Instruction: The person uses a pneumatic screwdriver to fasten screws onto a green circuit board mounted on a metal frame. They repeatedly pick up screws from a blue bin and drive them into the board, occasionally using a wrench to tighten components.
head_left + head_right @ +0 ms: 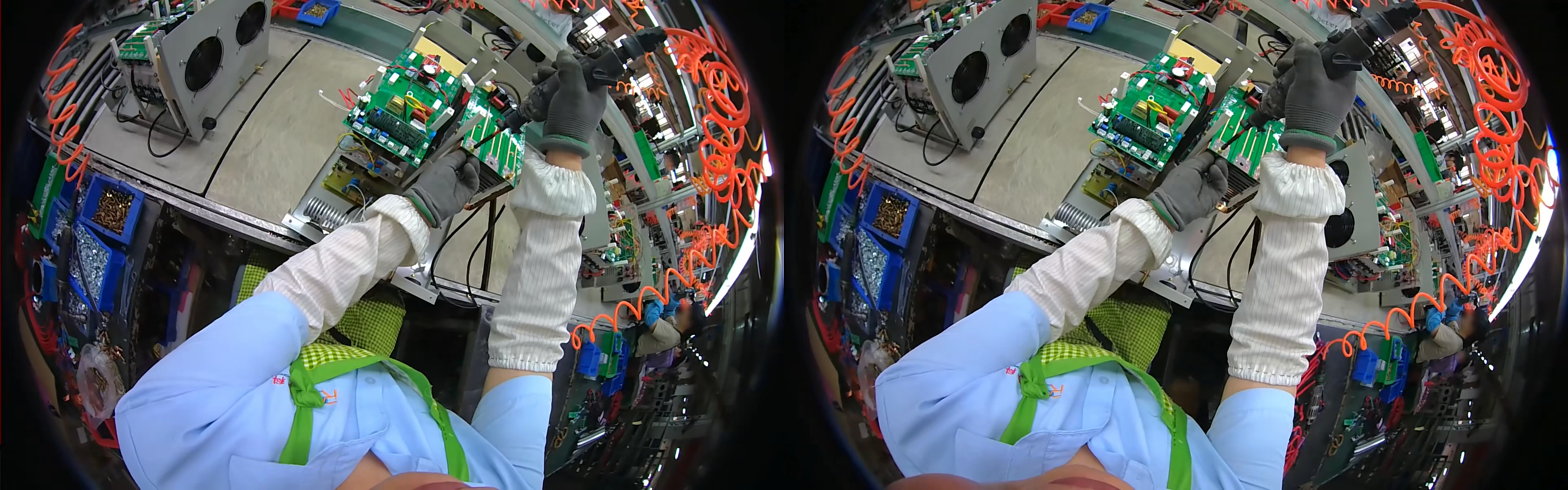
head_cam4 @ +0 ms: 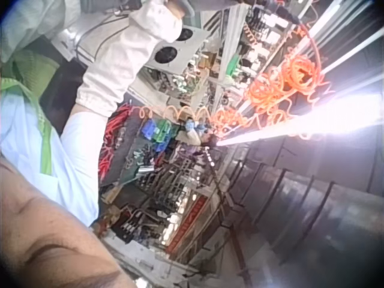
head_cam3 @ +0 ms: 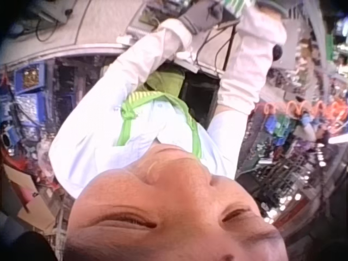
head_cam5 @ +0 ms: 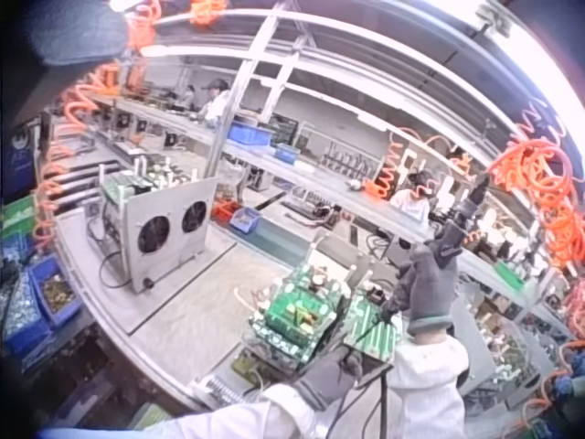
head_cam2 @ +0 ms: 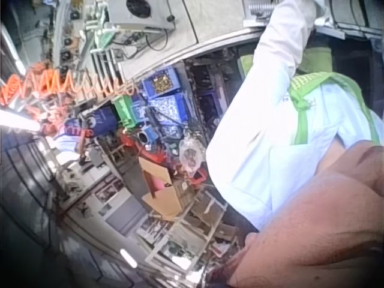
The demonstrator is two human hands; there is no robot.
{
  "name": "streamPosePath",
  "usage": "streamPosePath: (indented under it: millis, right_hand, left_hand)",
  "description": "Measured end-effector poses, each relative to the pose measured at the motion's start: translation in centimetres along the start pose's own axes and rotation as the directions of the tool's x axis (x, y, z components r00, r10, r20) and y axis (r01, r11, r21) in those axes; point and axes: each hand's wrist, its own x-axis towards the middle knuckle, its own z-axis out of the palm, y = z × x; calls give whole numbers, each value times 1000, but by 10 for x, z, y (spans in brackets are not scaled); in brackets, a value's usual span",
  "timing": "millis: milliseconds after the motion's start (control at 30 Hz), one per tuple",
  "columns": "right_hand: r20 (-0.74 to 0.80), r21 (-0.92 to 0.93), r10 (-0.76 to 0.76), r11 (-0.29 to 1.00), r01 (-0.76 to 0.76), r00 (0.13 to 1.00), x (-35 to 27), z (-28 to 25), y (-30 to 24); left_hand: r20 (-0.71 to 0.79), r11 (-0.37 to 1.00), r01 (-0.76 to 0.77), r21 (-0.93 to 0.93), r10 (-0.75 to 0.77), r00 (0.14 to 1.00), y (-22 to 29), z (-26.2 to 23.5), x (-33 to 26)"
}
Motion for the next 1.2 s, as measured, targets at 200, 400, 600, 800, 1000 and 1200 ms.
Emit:
streamPosePath:
  millis: [200,400,600,800,1000,1200]
  right_hand:
    - [4,38,13,999,-13,1000,-6,6,-6]
    - [20,-9,-6,1000,6,1000,-6,6,-2]
    - [-63,-43,-13,999,10,998,-3,7,-4]
    - [-144,-65,-69,996,60,987,-1,-4,7]
    - [-130,-87,-91,993,80,987,0,-5,9]
    - [-122,-51,-14,999,7,992,4,-9,13]
  left_hand:
    - [5,1000,2,-5,-2,1000,1,-1,2]
    - [5,999,-21,25,21,1000,-2,4,-5]
    - [50,999,30,-14,-29,998,2,-2,-10]
    - [71,996,-54,76,49,996,-4,0,-28]
    - [200,933,-156,324,93,975,-7,2,-30]
    - [147,962,-120,247,85,986,-4,-1,-28]
